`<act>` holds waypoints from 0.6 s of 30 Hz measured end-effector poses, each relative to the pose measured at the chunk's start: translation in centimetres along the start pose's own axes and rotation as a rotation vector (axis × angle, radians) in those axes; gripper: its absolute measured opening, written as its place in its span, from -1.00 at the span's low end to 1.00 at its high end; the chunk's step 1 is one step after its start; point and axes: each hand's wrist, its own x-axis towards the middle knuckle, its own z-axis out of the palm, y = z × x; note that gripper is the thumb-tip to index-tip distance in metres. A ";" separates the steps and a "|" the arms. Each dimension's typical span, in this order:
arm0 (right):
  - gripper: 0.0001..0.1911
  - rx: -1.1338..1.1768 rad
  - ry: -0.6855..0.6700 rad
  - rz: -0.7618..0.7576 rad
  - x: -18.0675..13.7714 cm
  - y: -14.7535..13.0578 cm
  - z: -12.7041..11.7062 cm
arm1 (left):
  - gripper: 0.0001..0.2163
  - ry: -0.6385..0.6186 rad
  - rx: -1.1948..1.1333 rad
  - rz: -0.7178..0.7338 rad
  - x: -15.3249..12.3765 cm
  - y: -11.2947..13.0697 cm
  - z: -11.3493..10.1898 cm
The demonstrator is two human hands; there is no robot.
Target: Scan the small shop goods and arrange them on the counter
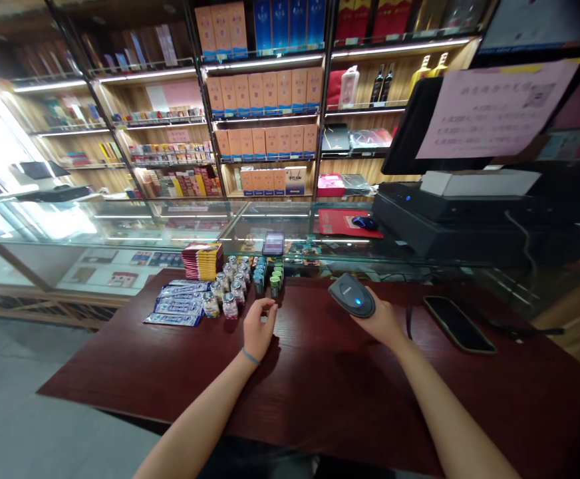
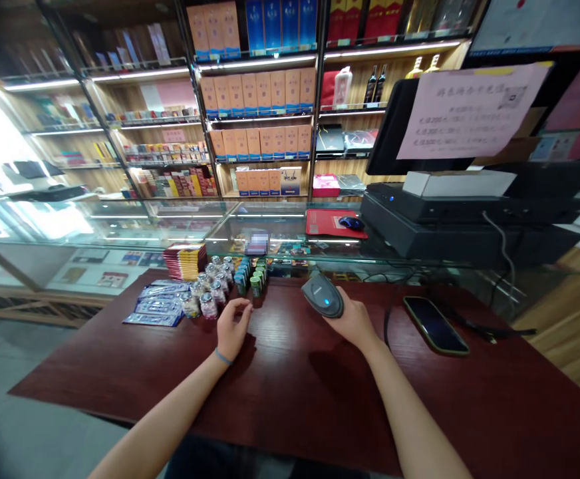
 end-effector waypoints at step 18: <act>-0.61 0.049 -0.040 0.005 0.1 0.9 0.3 | -0.17 -0.142 0.187 -0.139 4.0 -1.5 5.3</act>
